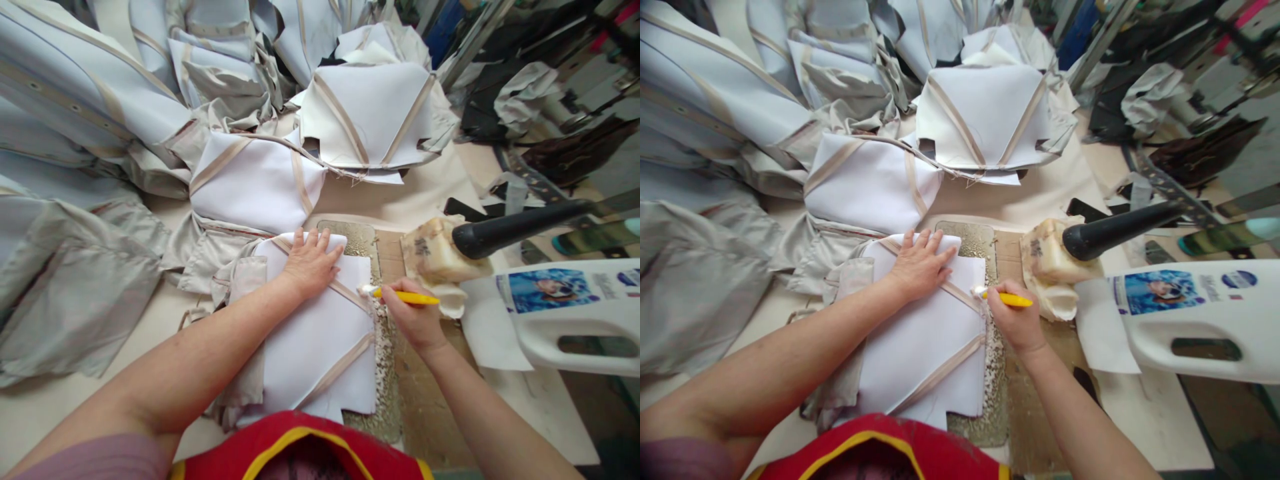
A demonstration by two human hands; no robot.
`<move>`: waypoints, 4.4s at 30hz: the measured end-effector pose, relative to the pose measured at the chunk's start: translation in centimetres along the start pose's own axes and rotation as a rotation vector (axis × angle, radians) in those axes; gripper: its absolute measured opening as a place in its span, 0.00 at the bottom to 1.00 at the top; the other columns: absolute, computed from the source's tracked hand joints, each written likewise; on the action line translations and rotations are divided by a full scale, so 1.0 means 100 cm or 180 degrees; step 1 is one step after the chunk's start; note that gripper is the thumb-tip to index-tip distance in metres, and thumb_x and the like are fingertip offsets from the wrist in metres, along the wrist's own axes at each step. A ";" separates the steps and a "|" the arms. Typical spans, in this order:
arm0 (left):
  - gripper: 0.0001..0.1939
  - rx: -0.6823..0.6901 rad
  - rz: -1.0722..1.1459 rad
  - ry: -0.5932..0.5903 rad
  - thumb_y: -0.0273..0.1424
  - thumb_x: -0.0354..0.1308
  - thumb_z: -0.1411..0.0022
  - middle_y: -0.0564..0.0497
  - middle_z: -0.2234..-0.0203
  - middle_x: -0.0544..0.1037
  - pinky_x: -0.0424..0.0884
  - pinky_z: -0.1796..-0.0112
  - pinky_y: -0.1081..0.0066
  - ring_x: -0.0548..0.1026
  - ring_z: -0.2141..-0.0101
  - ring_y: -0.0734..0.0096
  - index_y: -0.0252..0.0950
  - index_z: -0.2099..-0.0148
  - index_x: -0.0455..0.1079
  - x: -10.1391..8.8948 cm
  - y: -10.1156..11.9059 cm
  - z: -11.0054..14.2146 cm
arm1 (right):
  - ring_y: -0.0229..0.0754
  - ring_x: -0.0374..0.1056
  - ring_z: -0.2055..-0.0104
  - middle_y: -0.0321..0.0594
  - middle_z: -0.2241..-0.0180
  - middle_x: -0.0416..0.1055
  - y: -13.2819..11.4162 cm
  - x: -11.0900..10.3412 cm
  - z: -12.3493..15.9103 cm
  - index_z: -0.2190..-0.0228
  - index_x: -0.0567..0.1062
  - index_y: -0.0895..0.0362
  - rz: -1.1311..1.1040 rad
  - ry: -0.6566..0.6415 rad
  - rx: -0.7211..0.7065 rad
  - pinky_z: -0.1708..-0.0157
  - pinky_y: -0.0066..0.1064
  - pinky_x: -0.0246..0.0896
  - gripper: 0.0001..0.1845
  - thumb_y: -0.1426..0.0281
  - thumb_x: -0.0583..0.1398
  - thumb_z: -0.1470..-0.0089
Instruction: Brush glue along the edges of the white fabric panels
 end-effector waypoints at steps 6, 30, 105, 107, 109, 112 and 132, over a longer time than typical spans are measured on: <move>0.24 -0.0052 -0.0021 -0.0059 0.42 0.49 0.39 0.40 0.42 0.56 0.43 0.47 0.44 0.53 0.44 0.45 0.44 0.42 0.59 0.004 0.000 0.000 | 0.34 0.60 0.79 0.32 0.84 0.64 0.009 -0.011 0.038 0.84 0.68 0.57 -0.0013 -0.0125 0.0376 0.77 0.27 0.53 0.12 0.67 0.58 0.54; 0.21 0.0909 0.0252 -0.0168 0.44 0.51 0.39 0.47 0.40 0.54 0.23 0.48 0.36 0.37 0.38 0.57 0.43 0.45 0.63 0.002 0.051 0.030 | 0.35 0.60 0.82 0.32 0.87 0.64 0.019 -0.005 0.051 0.87 0.65 0.56 -0.0162 0.0041 0.0955 0.80 0.26 0.54 0.15 0.66 0.57 0.54; 0.30 0.1039 0.0534 -0.1589 0.39 0.59 0.45 0.40 0.40 0.54 0.40 0.53 0.27 0.46 0.41 0.40 0.40 0.41 0.58 0.032 0.103 0.130 | 0.34 0.67 0.73 0.34 0.75 0.71 0.007 -0.041 0.175 0.77 0.70 0.55 0.0156 0.0038 0.0086 0.72 0.25 0.60 0.09 0.68 0.56 0.47; 0.30 0.1010 0.0568 -0.1564 0.39 0.60 0.45 0.40 0.40 0.54 0.40 0.52 0.27 0.46 0.41 0.40 0.40 0.42 0.58 0.030 0.102 0.129 | 0.35 0.67 0.71 0.35 0.73 0.71 0.009 -0.028 0.162 0.75 0.70 0.55 -0.0035 -0.0027 -0.0013 0.70 0.26 0.61 0.07 0.69 0.56 0.47; 0.30 0.0994 0.0618 -0.1584 0.39 0.60 0.45 0.40 0.41 0.55 0.41 0.52 0.28 0.46 0.41 0.41 0.40 0.42 0.58 0.026 0.102 0.128 | 0.36 0.67 0.69 0.35 0.72 0.71 0.012 -0.018 0.148 0.73 0.70 0.55 -0.0247 0.0033 -0.0060 0.67 0.27 0.62 0.05 0.69 0.56 0.47; 0.30 0.0989 0.0699 -0.1740 0.41 0.61 0.46 0.41 0.42 0.58 0.45 0.51 0.29 0.48 0.41 0.42 0.40 0.43 0.59 0.018 0.100 0.127 | 0.37 0.67 0.67 0.36 0.70 0.71 0.016 -0.018 0.129 0.71 0.71 0.55 -0.0378 0.0397 -0.0049 0.65 0.28 0.62 0.04 0.69 0.56 0.47; 0.28 0.0040 -0.0138 -0.1534 0.52 0.52 0.46 0.40 0.58 0.73 0.68 0.57 0.63 0.69 0.54 0.53 0.35 0.52 0.66 -0.014 -0.055 -0.054 | 0.35 0.63 0.75 0.34 0.79 0.67 0.012 -0.027 0.054 0.78 0.69 0.56 -0.0270 0.0570 0.0162 0.72 0.28 0.56 0.14 0.62 0.55 0.47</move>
Point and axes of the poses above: each hand's wrist, its own z-axis away from the middle knuckle, its own x-axis out of the palm, y = z × x, the point moved 9 cm from there along -z, towards the middle knuckle
